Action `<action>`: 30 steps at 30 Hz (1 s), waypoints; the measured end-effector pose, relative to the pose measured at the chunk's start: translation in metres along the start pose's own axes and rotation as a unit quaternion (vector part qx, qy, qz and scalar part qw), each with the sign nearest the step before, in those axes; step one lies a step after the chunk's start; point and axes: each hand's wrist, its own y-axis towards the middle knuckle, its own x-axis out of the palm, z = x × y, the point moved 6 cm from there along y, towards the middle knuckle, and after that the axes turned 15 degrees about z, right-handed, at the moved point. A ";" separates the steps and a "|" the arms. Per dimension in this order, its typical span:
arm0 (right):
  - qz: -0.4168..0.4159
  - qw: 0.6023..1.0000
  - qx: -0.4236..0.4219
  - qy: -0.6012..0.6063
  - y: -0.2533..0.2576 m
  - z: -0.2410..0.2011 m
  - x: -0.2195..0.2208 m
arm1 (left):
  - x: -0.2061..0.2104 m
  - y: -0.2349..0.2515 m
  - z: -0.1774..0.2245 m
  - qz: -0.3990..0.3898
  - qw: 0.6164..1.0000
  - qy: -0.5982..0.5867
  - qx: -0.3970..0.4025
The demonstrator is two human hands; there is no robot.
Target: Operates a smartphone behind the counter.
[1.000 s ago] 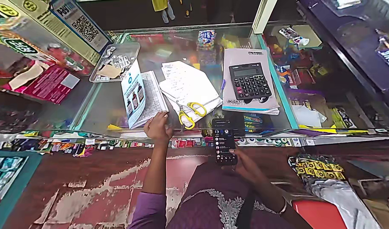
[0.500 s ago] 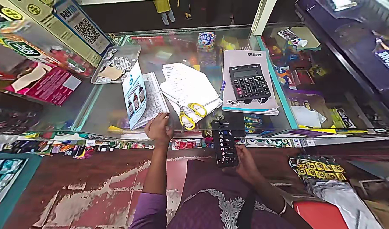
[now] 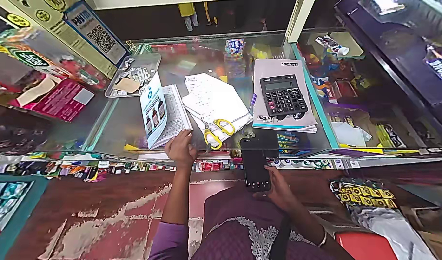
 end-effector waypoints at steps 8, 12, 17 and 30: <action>0.017 1.000 0.009 -0.005 0.001 0.004 0.000 | -0.001 0.000 0.000 0.000 1.000 -0.007 -0.002; 0.008 1.000 -0.003 -0.002 0.001 0.007 -0.002 | -0.002 0.000 0.000 -0.002 1.000 -0.013 -0.003; -0.015 1.000 -0.017 -0.010 -0.005 0.006 0.000 | -0.002 -0.001 -0.001 0.000 1.000 -0.019 -0.004; -0.076 0.997 -0.003 0.019 -0.008 0.007 0.003 | -0.001 -0.003 -0.003 0.006 0.999 -0.030 -0.010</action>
